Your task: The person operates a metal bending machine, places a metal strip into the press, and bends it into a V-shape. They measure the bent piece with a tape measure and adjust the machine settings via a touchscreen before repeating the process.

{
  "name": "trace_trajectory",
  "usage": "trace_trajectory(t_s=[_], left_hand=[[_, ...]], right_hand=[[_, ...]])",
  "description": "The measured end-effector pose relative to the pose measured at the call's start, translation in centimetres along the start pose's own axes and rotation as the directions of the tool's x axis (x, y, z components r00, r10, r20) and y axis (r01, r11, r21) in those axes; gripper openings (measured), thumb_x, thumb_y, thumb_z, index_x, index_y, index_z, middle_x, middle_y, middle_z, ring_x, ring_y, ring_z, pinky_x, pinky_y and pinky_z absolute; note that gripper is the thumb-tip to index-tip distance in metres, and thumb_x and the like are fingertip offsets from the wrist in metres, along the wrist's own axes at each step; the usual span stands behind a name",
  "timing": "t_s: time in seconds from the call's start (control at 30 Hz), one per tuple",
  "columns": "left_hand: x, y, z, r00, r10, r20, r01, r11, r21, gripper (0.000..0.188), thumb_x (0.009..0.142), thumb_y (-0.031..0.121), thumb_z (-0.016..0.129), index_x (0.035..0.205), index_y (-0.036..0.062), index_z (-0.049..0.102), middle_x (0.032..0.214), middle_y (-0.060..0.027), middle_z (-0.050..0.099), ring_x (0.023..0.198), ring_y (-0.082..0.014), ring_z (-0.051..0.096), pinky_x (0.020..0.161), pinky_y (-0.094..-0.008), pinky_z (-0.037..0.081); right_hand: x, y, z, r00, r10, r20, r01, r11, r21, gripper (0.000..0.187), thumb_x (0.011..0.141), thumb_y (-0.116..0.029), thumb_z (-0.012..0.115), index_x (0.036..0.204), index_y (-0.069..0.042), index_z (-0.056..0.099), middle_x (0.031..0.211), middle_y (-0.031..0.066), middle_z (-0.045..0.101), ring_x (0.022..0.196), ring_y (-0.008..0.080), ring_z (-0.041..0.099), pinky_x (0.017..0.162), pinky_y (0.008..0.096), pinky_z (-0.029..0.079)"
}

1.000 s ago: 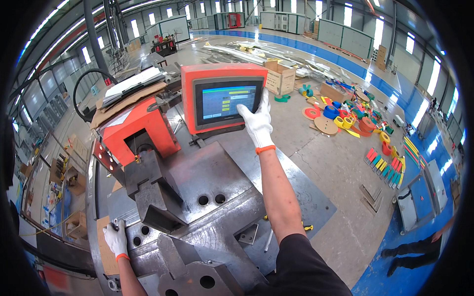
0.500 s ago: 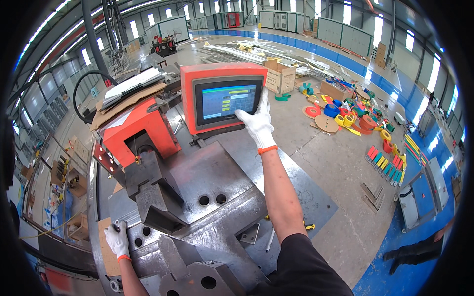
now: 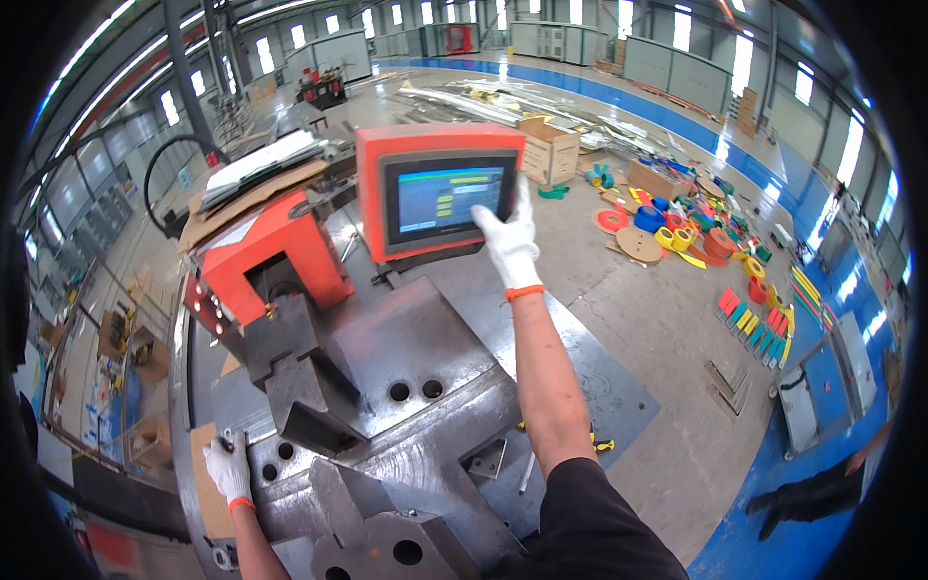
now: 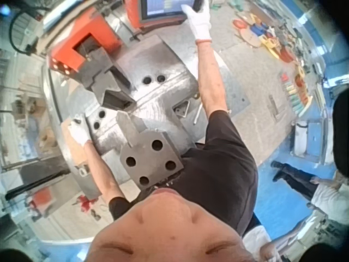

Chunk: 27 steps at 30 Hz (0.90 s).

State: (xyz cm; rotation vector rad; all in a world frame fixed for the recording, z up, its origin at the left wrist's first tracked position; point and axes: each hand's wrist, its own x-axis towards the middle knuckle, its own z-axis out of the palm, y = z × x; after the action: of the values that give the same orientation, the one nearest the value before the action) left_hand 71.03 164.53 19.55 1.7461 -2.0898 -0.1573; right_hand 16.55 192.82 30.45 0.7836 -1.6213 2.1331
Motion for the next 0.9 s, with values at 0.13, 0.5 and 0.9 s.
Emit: trace_trajectory(t_s=[0.13,0.5,0.9], left_hand=[[-0.5,0.3,-0.8,0.999,0.034,-0.010,-0.034,0.999,0.021,0.054,0.088,0.048,0.076,0.112,0.0009,0.070,0.110,-0.0246,0.065,0.104,-0.0430,0.066,0.092,-0.0518,0.053],[-1.3,0.0,-1.5,1.000,0.013,0.028,-0.012,0.999,-0.034,0.055,0.088,0.056,0.075,0.107,0.0039,0.075,0.109,-0.0213,0.067,0.103,-0.0359,0.068,0.093,-0.0489,0.051],[-0.8,0.5,-0.7,1.000,-0.020,-0.010,0.020,1.000,0.012,0.053,0.089,0.052,0.075,0.105,0.0012,0.070,0.112,-0.0228,0.064,0.105,-0.0427,0.067,0.091,-0.0518,0.054]], right_hand=[[-0.9,-2.7,-0.4,0.996,0.070,0.057,-0.070,0.998,0.002,0.080,0.088,-0.013,0.081,0.158,-0.002,0.044,0.136,0.0124,0.064,0.116,0.0204,0.063,0.103,0.0353,0.050],[-0.1,-1.3,-1.4,0.983,0.164,0.083,-0.164,0.987,-0.006,0.076,0.096,-0.015,0.071,0.163,-0.010,0.037,0.158,0.0127,0.046,0.141,0.0250,0.048,0.116,0.0378,0.040],[0.5,-0.4,-0.4,0.995,-0.019,0.098,0.020,1.000,-0.011,0.089,0.088,-0.013,0.081,0.162,-0.001,0.032,0.150,0.0145,0.052,0.133,0.0236,0.053,0.115,0.0360,0.041]])
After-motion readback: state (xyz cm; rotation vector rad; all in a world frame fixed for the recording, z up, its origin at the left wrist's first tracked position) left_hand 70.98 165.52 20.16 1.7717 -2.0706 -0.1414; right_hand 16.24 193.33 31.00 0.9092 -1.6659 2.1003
